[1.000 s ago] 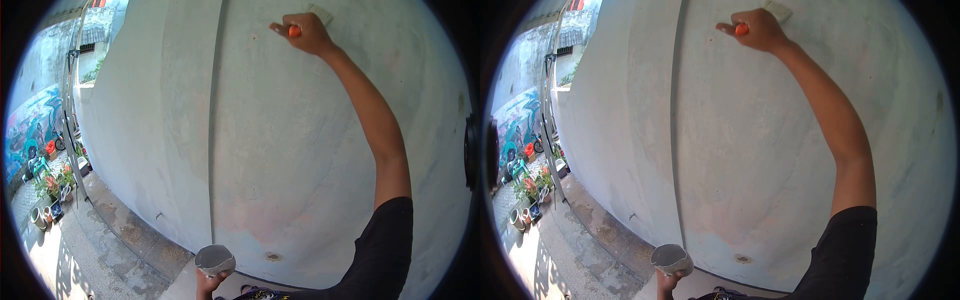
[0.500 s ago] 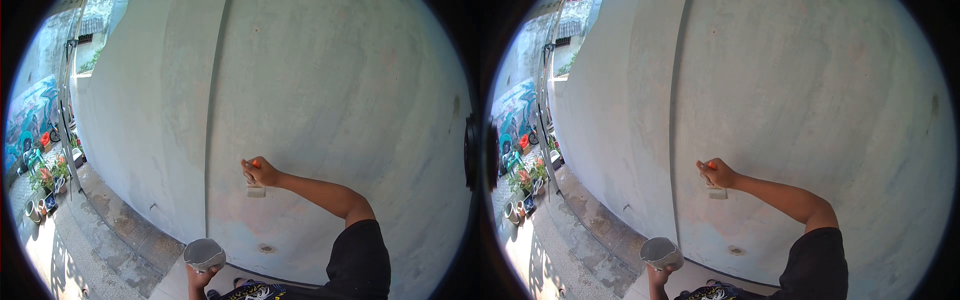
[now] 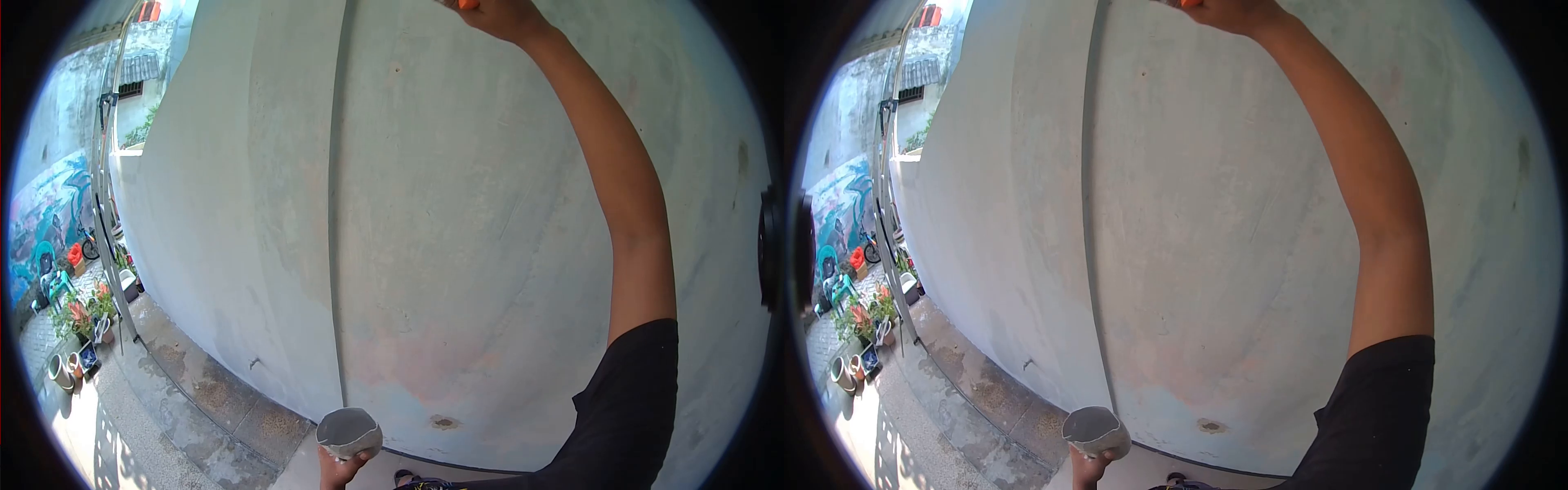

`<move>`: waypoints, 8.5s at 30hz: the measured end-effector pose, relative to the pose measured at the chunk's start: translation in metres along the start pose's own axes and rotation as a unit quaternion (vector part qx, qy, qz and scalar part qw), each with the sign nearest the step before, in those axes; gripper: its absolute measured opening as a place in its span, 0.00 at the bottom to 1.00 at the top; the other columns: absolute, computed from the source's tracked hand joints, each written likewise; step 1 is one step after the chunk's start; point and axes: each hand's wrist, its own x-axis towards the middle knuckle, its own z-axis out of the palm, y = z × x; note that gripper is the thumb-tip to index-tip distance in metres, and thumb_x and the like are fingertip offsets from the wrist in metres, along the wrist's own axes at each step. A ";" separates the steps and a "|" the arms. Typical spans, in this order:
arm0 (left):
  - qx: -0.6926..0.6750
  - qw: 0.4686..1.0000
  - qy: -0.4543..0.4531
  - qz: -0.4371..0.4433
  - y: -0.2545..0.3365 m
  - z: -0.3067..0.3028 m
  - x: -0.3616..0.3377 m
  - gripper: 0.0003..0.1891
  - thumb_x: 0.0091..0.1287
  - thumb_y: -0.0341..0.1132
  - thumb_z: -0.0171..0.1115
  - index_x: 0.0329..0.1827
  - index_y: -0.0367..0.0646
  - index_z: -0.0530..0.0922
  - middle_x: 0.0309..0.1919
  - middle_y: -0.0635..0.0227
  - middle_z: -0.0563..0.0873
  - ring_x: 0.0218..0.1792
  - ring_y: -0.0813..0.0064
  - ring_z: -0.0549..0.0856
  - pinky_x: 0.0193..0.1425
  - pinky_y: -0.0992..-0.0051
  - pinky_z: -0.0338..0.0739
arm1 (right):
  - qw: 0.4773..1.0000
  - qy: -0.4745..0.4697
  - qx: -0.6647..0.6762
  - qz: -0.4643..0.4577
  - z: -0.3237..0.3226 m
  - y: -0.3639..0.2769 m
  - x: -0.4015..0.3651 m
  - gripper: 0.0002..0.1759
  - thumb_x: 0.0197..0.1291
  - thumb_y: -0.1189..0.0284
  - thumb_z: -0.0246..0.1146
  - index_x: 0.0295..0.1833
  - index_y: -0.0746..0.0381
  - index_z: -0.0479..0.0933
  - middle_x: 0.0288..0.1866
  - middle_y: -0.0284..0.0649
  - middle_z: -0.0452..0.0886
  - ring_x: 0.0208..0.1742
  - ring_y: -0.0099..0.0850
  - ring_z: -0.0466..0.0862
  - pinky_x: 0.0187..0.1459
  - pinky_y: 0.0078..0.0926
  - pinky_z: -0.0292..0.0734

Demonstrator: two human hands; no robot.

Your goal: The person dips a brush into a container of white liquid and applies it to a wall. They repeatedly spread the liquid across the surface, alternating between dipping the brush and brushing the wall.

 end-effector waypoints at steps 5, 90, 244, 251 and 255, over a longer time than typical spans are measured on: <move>0.149 0.988 0.042 0.008 -0.075 -0.024 -0.022 0.48 0.53 0.70 0.67 0.63 0.36 0.72 0.56 0.53 0.80 0.57 0.56 0.79 0.60 0.57 0.74 | 0.973 -0.197 0.011 0.122 0.027 -0.016 -0.076 0.24 0.63 0.68 0.67 0.22 0.60 0.61 0.16 0.36 0.65 0.20 0.31 0.64 0.30 0.31 0.65; -0.023 0.998 -0.050 -0.020 -0.018 -0.037 0.085 0.47 0.46 0.61 0.79 0.61 0.36 0.70 0.51 0.62 0.80 0.51 0.68 0.80 0.56 0.66 0.75 | 0.769 0.382 0.219 0.464 -0.028 -0.001 -0.049 0.23 0.72 0.57 0.58 0.24 0.52 0.61 0.16 0.25 0.59 0.15 0.18 0.58 0.19 0.21 0.57; -0.083 0.946 -0.300 -0.086 0.027 0.068 0.004 0.39 0.53 0.38 0.76 0.67 0.37 0.67 0.57 0.61 0.80 0.58 0.70 0.78 0.64 0.67 0.71 | 0.123 -0.640 0.156 0.742 -0.336 -0.926 -0.376 0.16 0.65 0.62 0.59 0.34 0.64 0.82 0.33 0.48 0.85 0.34 0.49 0.84 0.49 0.52 0.75; -0.125 0.901 -0.382 -0.163 0.029 0.115 -0.079 0.45 0.55 0.41 0.76 0.72 0.38 0.60 0.64 0.60 0.74 0.65 0.69 0.72 0.70 0.66 0.64 | 0.148 -0.588 0.188 0.773 -0.328 -0.927 -0.344 0.15 0.65 0.63 0.59 0.35 0.65 0.81 0.34 0.48 0.85 0.34 0.48 0.84 0.48 0.50 0.77; -0.128 0.871 -0.432 -0.199 0.023 0.128 -0.119 0.45 0.58 0.41 0.74 0.75 0.40 0.56 0.66 0.60 0.71 0.68 0.69 0.69 0.72 0.65 0.61 | 0.162 -0.570 0.194 0.782 -0.325 -0.931 -0.341 0.15 0.65 0.64 0.59 0.36 0.65 0.81 0.35 0.48 0.85 0.34 0.47 0.84 0.47 0.49 0.78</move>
